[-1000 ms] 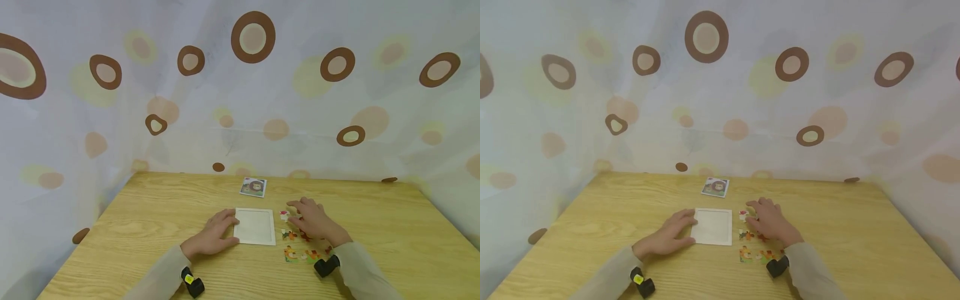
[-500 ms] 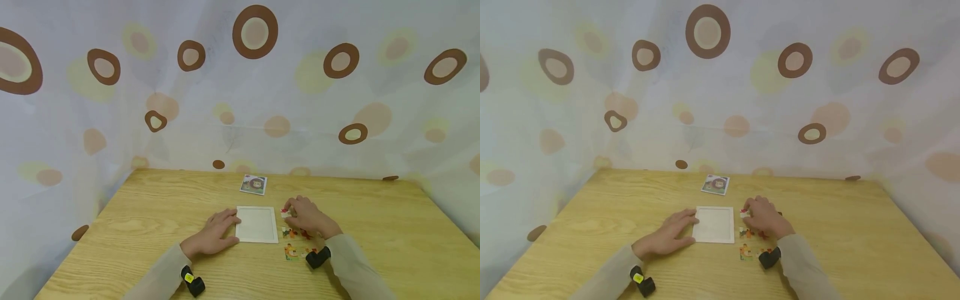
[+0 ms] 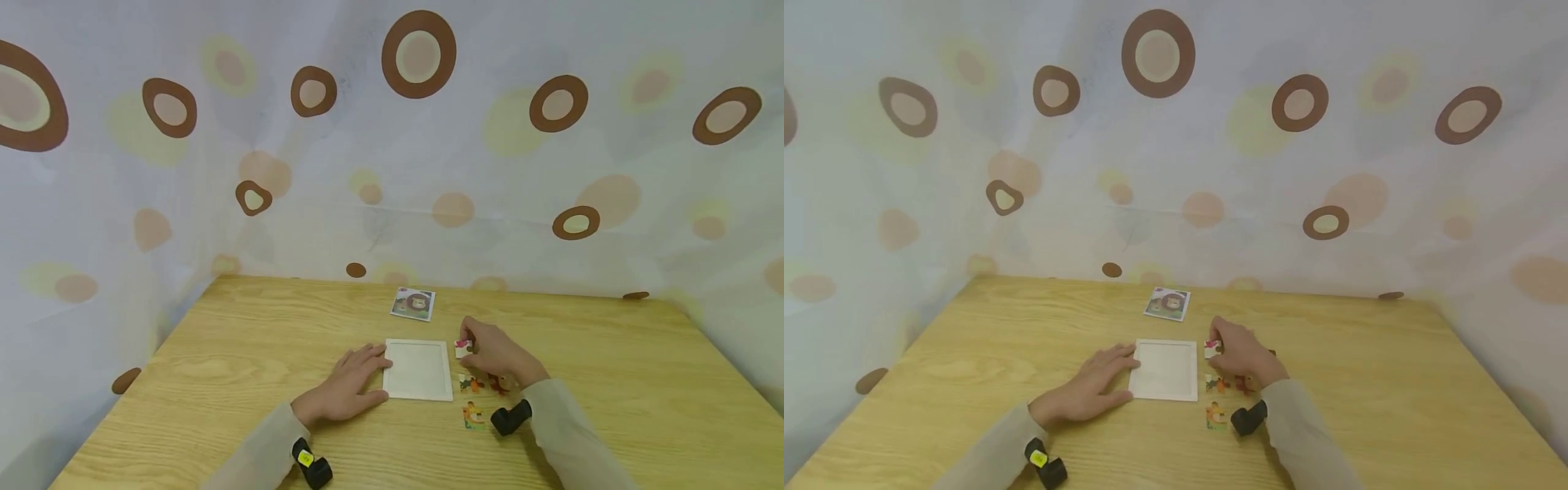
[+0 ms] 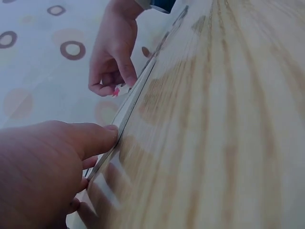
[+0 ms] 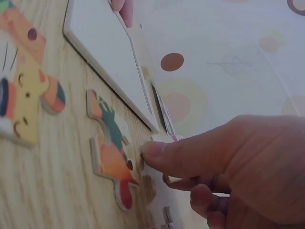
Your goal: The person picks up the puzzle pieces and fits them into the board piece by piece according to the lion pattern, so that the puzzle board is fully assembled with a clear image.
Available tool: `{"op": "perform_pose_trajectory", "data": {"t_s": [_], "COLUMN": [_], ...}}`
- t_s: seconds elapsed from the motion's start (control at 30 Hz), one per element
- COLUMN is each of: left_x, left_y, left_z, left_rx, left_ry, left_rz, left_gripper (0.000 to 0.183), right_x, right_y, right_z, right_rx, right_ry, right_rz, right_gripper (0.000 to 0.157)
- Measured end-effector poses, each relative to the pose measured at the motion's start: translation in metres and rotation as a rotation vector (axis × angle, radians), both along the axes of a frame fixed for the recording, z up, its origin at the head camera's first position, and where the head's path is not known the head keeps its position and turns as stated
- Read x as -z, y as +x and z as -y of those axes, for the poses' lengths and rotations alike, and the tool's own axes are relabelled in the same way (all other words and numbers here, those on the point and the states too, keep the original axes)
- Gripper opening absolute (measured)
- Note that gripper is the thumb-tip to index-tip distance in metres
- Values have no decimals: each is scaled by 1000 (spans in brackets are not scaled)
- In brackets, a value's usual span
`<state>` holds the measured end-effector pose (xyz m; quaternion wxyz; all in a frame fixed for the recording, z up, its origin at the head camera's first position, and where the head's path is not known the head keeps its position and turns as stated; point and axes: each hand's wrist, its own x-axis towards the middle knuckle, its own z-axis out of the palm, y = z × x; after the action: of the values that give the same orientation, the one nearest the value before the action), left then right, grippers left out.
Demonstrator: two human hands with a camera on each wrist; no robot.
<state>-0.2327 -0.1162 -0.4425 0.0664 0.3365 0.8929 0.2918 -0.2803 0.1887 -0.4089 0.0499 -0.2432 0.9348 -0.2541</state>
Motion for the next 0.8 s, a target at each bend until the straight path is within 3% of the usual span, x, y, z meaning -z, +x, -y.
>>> {"op": "perform_pose_trajectory", "data": {"t_s": [0.1,0.4,0.8], "left_x": [0,2,-1], "left_y": [0,-3,-4], "left_z": [0,-1,1], "left_rx": [0,-15,-28], "left_ry": [-4,-21,-19], "left_rz": [5,41,72], "left_gripper": [48,49,45], "right_x": [0,4,7], "right_y": [-1,-5,-4], "right_z": [0,10,46], "right_rx": [-37,-63,-59], "right_ry": [-59,-122,-208], "right_rz": [21,-70,37], "right_gripper": [20,7,5]}}
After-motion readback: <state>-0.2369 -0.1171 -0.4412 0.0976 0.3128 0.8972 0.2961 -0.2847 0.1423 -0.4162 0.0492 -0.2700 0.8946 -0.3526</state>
